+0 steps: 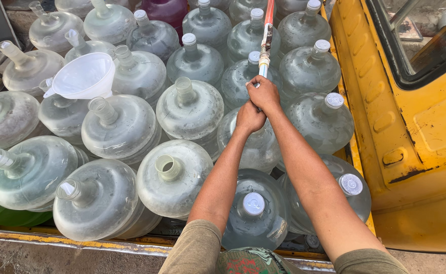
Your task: The person stands at the bed of a yellow truck loaded with large empty water dispenser jugs and fills them one at a time using a hose, holding the hose in one jug while steadying it with the other hand. They occasionally remove or replace a jug cap and reposition the hose to the next jug.
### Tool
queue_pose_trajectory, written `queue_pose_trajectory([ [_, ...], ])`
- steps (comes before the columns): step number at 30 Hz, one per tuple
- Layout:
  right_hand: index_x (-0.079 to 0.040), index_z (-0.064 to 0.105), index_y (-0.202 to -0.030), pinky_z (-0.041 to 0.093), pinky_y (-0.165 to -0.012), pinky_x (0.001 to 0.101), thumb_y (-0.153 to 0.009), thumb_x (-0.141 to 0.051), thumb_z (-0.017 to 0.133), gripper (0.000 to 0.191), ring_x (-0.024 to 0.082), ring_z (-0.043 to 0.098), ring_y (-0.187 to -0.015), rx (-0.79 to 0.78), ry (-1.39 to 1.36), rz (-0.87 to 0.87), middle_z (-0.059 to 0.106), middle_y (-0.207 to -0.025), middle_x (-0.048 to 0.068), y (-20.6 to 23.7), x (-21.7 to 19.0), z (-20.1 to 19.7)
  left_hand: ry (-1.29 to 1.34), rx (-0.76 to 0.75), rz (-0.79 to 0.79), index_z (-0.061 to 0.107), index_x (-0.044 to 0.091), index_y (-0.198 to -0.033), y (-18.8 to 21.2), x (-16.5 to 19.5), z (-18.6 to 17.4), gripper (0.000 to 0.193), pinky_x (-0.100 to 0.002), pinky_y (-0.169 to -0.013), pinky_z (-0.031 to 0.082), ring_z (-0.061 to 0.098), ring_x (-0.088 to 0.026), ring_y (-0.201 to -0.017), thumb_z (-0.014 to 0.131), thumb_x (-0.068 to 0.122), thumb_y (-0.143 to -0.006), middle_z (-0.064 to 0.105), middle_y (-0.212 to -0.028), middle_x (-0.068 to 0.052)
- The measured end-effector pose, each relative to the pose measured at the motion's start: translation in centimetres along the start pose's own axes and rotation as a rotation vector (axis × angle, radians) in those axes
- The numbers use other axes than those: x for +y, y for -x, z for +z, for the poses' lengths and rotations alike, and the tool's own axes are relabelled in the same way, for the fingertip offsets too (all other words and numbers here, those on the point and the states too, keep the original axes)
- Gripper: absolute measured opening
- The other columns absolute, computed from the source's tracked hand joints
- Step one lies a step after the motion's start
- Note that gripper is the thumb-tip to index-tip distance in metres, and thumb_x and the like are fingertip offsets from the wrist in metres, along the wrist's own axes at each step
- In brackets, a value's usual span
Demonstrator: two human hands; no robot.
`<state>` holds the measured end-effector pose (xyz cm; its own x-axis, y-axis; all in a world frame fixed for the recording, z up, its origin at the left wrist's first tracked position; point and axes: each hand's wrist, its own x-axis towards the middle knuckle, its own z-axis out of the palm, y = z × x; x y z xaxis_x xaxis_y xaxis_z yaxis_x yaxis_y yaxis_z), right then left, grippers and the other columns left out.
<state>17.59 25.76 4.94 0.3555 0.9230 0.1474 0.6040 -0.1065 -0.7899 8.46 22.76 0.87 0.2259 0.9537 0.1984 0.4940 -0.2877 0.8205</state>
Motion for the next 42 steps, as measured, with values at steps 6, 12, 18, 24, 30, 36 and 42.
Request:
queue_pose_trajectory([
  [6, -0.018, 0.074, -0.099, 0.055, -0.077, 0.0429, -0.087, -0.039, 0.071, 0.025, 0.028, 0.073, -0.087, 0.015, 0.003, -0.010, 0.076, -0.090, 0.008, -0.15, 0.00, 0.11, -0.006, -0.005, 0.022, 0.068, 0.002, -0.110, -0.11, -0.01, -0.10, 0.040, -0.053, -0.080, 0.054, 0.071, -0.043, -0.096, 0.064, 0.029, -0.081, 0.076, -0.099, -0.023],
  [12, -0.018, 0.073, -0.101, 0.055, -0.077, 0.0428, -0.088, -0.039, 0.069, 0.024, 0.027, 0.073, -0.088, 0.015, -0.015, 0.003, 0.076, -0.091, 0.007, -0.01, 0.05, 0.22, -0.012, 0.013, 0.018, 0.068, 0.001, -0.110, -0.12, -0.42, 0.12, 0.040, -0.052, -0.082, 0.055, 0.071, -0.044, -0.097, 0.065, 0.029, -0.081, 0.075, -0.099, -0.024],
  [18, -0.019, 0.074, -0.102, 0.055, -0.079, 0.0430, -0.089, -0.039, 0.069, 0.025, 0.028, 0.073, -0.088, 0.000, 0.004, 0.017, 0.076, -0.091, 0.008, -0.27, 0.10, 0.10, -0.010, 0.003, 0.008, 0.067, 0.001, -0.110, -0.25, -0.33, 0.16, 0.041, -0.053, -0.082, 0.054, 0.071, -0.044, -0.097, 0.065, 0.029, -0.081, 0.075, -0.100, -0.023],
  [24, -0.020, 0.074, -0.104, 0.055, -0.080, 0.0424, -0.089, -0.040, 0.068, 0.026, 0.027, 0.073, -0.089, 0.007, -0.001, 0.015, 0.076, -0.092, 0.007, -0.34, 0.42, 0.28, 0.010, -0.005, -0.018, 0.067, 0.001, -0.110, 0.04, -0.03, 0.03, 0.040, -0.052, -0.081, 0.055, 0.071, -0.043, -0.097, 0.065, 0.028, -0.080, 0.076, -0.099, -0.023],
  [30, -0.020, 0.074, -0.104, 0.055, -0.079, 0.0417, -0.089, -0.040, 0.068, 0.026, 0.026, 0.074, -0.089, 0.001, -0.021, 0.032, 0.076, -0.093, 0.006, -0.31, 0.31, 0.19, -0.006, -0.017, -0.021, 0.067, 0.000, -0.111, 0.00, 0.24, -0.16, 0.041, -0.051, -0.081, 0.055, 0.072, -0.043, -0.097, 0.065, 0.029, -0.081, 0.076, -0.099, -0.023],
  [36, -0.020, 0.074, -0.104, 0.055, -0.079, 0.0419, -0.088, -0.040, 0.069, 0.026, 0.026, 0.073, -0.088, -0.006, -0.007, 0.041, 0.076, -0.091, 0.007, -0.33, 0.33, 0.10, 0.005, -0.017, -0.006, 0.067, 0.001, -0.111, -0.10, 0.14, -0.09, 0.041, -0.052, -0.081, 0.054, 0.071, -0.043, -0.098, 0.065, 0.028, -0.080, 0.076, -0.100, -0.023],
  [42, -0.020, 0.074, -0.105, 0.055, -0.081, 0.0418, -0.089, -0.039, 0.068, 0.025, 0.027, 0.073, -0.090, -0.001, -0.015, 0.029, 0.076, -0.092, 0.008, -0.61, 0.71, 0.24, 0.023, -0.007, 0.005, 0.067, 0.001, -0.111, -0.24, -0.08, 0.16, 0.042, -0.052, -0.082, 0.054, 0.071, -0.043, -0.098, 0.066, 0.029, -0.080, 0.076, -0.100, -0.023],
])
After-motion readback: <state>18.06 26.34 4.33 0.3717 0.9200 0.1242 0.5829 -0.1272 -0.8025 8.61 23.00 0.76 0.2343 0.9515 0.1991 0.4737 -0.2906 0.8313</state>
